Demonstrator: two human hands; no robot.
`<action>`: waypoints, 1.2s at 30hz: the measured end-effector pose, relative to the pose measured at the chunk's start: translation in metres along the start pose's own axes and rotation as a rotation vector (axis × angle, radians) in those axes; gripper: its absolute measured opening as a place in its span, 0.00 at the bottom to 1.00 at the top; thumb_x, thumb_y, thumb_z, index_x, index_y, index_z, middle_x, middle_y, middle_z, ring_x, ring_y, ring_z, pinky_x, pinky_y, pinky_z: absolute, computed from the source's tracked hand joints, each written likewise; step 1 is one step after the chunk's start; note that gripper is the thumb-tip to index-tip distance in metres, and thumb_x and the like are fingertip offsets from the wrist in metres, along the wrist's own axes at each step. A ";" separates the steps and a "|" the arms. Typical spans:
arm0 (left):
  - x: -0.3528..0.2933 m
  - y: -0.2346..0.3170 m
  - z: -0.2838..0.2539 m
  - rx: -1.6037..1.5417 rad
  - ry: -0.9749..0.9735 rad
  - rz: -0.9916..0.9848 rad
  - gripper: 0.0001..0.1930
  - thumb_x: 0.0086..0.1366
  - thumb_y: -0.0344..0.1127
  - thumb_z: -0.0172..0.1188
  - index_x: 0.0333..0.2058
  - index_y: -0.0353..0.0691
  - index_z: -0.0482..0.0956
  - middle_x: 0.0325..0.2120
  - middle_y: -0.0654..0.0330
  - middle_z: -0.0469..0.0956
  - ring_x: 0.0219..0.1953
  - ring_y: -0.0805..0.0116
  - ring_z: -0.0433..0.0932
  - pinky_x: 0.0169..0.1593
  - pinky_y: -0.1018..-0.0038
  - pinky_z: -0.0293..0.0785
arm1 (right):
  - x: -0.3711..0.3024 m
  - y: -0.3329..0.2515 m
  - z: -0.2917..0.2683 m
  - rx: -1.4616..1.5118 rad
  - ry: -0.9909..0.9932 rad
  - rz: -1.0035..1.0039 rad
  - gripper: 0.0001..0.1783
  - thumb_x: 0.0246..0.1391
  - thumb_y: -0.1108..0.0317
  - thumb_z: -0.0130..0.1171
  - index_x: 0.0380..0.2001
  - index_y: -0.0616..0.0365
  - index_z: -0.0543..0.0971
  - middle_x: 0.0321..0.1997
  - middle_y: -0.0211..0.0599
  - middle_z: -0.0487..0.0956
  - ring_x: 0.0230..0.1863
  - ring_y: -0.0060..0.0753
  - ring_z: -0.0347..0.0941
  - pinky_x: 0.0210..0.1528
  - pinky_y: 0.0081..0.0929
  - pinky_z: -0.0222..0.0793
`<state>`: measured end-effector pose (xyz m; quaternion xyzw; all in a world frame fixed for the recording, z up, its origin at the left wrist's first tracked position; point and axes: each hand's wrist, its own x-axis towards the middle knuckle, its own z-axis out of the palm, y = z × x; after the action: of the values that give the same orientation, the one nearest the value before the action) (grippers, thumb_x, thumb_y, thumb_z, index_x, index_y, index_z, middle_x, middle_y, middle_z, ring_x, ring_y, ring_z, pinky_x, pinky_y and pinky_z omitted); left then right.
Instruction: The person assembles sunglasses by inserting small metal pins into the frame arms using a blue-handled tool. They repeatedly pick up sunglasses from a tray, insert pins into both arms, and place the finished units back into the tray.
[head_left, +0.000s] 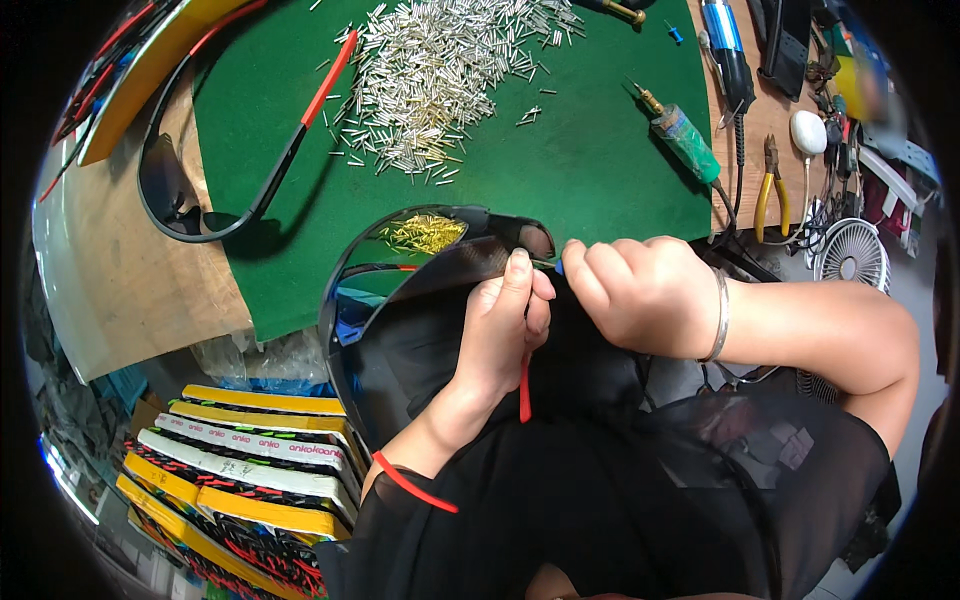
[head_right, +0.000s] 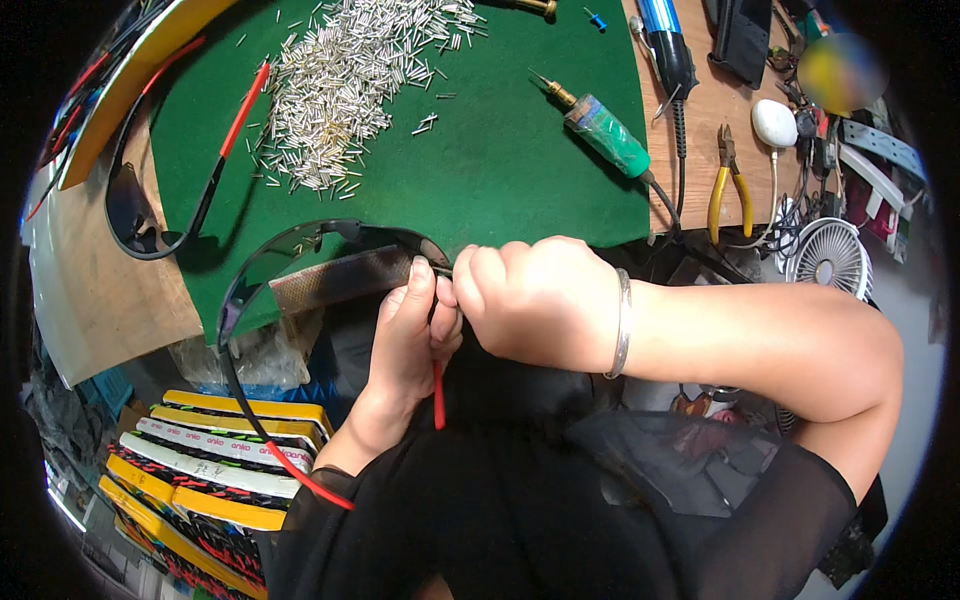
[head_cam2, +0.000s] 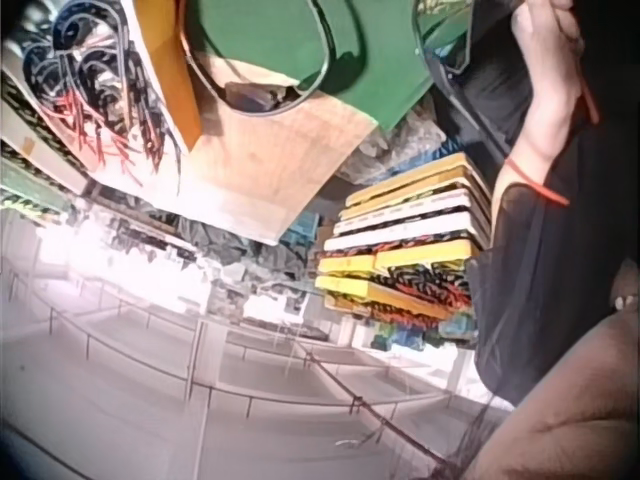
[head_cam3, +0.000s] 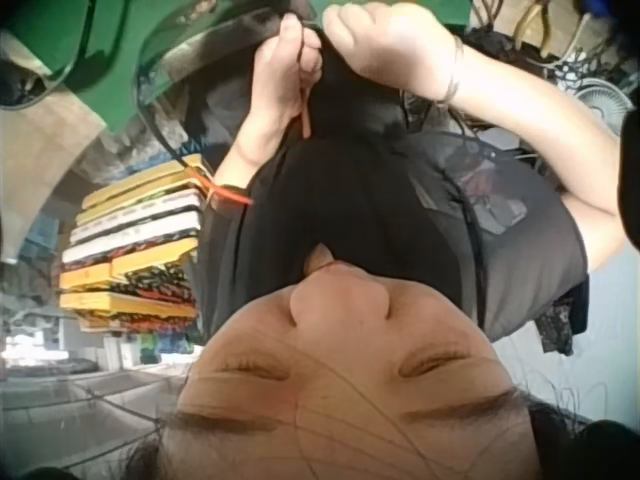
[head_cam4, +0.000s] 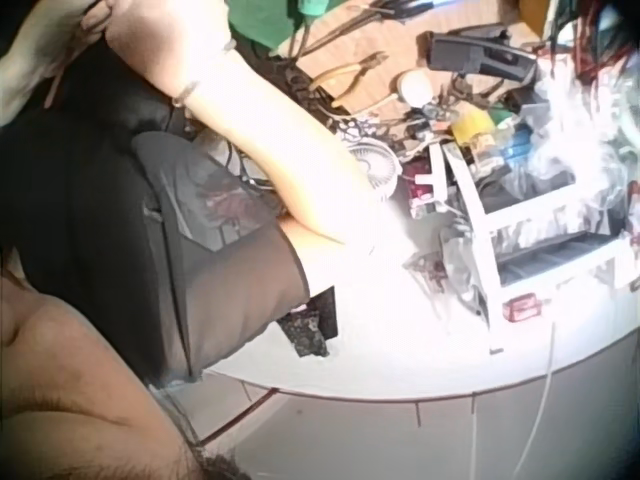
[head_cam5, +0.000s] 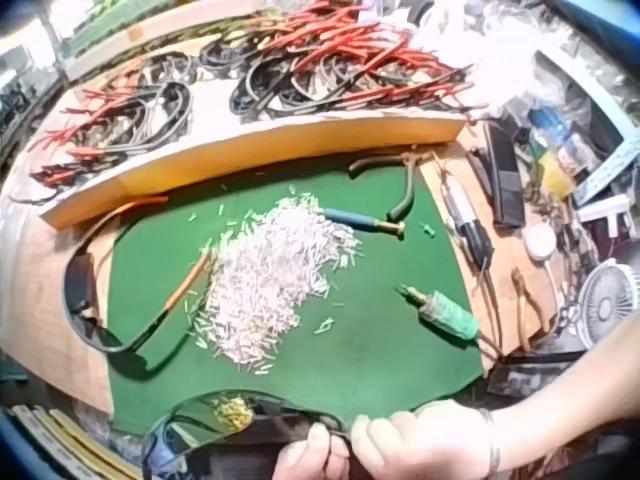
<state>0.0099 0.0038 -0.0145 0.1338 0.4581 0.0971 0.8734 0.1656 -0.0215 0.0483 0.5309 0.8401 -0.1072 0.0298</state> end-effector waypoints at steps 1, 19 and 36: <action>0.000 0.000 -0.001 0.008 -0.012 0.000 0.20 0.68 0.50 0.36 0.24 0.43 0.66 0.07 0.70 0.55 0.09 0.80 0.50 0.13 0.84 0.47 | 0.001 0.001 0.000 0.082 0.020 0.030 0.07 0.44 0.68 0.50 0.21 0.61 0.72 0.17 0.41 0.73 0.19 0.39 0.73 0.19 0.31 0.68; 0.000 0.002 -0.004 -0.005 -0.018 -0.017 0.21 0.66 0.50 0.41 0.23 0.40 0.68 0.09 0.68 0.61 0.10 0.81 0.55 0.14 0.84 0.49 | 0.009 -0.001 -0.007 0.223 -0.109 0.207 0.13 0.46 0.62 0.56 0.22 0.60 0.69 0.23 0.44 0.73 0.17 0.39 0.72 0.18 0.28 0.70; 0.000 0.002 -0.005 -0.012 -0.031 -0.015 0.20 0.66 0.50 0.42 0.23 0.40 0.68 0.09 0.68 0.61 0.10 0.82 0.54 0.15 0.85 0.50 | 0.009 0.001 -0.012 0.240 -0.137 0.237 0.13 0.49 0.60 0.53 0.21 0.58 0.69 0.18 0.43 0.74 0.18 0.38 0.73 0.15 0.29 0.67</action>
<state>0.0055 0.0064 -0.0167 0.1266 0.4447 0.0911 0.8820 0.1635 -0.0103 0.0585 0.6173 0.7489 -0.2382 0.0360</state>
